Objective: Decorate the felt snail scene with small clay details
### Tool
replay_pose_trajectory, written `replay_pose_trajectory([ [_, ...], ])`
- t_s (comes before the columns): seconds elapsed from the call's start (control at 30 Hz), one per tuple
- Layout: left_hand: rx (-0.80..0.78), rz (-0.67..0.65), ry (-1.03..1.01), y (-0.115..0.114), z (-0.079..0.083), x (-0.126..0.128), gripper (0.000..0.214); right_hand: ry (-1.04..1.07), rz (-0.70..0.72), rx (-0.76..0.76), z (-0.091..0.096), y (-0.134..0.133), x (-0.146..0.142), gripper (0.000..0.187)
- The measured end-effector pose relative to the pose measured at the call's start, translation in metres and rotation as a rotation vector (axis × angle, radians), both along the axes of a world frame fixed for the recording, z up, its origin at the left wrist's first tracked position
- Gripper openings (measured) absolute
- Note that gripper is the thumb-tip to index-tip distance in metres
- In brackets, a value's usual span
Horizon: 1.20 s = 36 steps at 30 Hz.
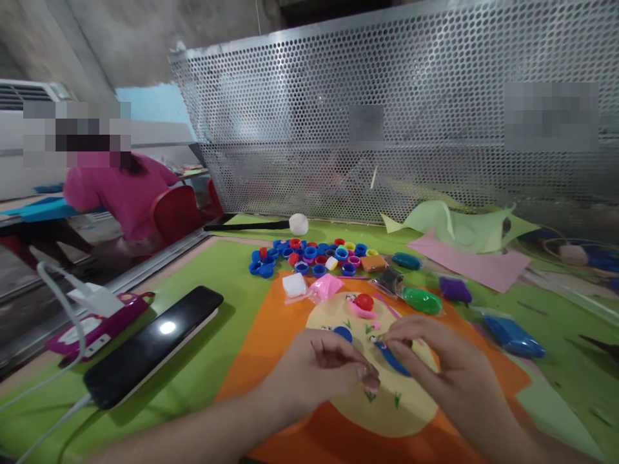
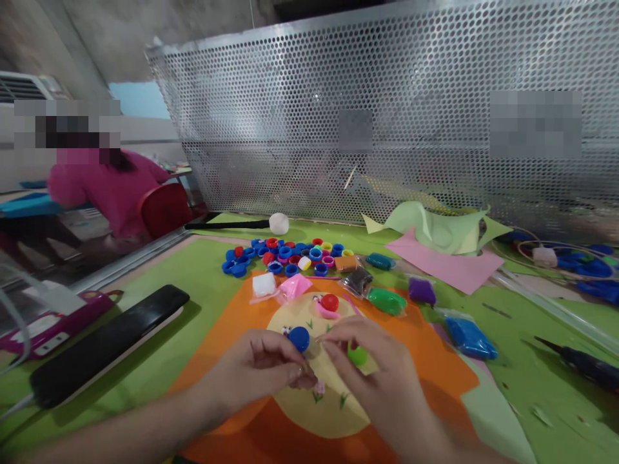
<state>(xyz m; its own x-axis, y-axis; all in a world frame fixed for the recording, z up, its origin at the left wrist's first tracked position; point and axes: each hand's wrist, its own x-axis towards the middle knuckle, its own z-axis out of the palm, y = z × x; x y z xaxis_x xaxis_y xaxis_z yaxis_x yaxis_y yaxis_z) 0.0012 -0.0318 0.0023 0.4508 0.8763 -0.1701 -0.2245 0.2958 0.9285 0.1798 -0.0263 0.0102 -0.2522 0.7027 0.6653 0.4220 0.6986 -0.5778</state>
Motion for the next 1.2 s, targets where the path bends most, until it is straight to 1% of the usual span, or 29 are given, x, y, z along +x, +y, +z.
replay_pose_trajectory([
  [0.07,0.002,0.006,0.008,0.001,0.004,-0.001,0.019,0.006,-0.077,-0.068,-0.003,0.008,0.004,0.012],
  [0.17,-0.003,0.006,0.003,0.003,0.007,-0.004,0.014,-0.042,-0.129,-0.193,-0.011,0.020,0.011,0.020],
  [0.27,-0.014,-0.001,-0.011,0.003,0.005,-0.006,0.010,-0.117,-0.120,-0.307,-0.020,0.029,0.014,0.024],
  [0.43,-0.028,-0.010,-0.049,0.002,0.003,-0.006,0.013,-0.226,-0.062,-0.403,-0.029,0.032,0.013,0.023],
  [0.53,-0.025,-0.026,-0.068,0.002,0.005,-0.006,0.016,-0.271,-0.079,-0.408,-0.025,0.033,0.015,0.022],
  [0.63,-0.020,-0.034,-0.083,0.002,0.008,-0.007,0.018,-0.343,-0.148,-0.392,-0.018,0.036,0.020,0.025],
  [0.73,-0.007,-0.030,-0.088,0.002,0.009,-0.008,0.018,-0.470,-0.211,-0.389,-0.015,0.040,0.025,0.029],
  [0.9,0.018,-0.001,-0.068,0.003,0.008,-0.011,0.018,-0.708,-0.300,-0.398,-0.014,0.041,0.028,0.025],
  [1.1,-0.001,0.010,-0.046,0.004,0.010,-0.009,0.017,-0.893,-0.265,-0.410,0.002,0.025,0.025,0.018],
  [1.2,-0.002,0.005,-0.040,0.004,0.010,-0.009,0.022,-0.947,-0.237,-0.322,0.007,0.019,0.024,0.014],
])
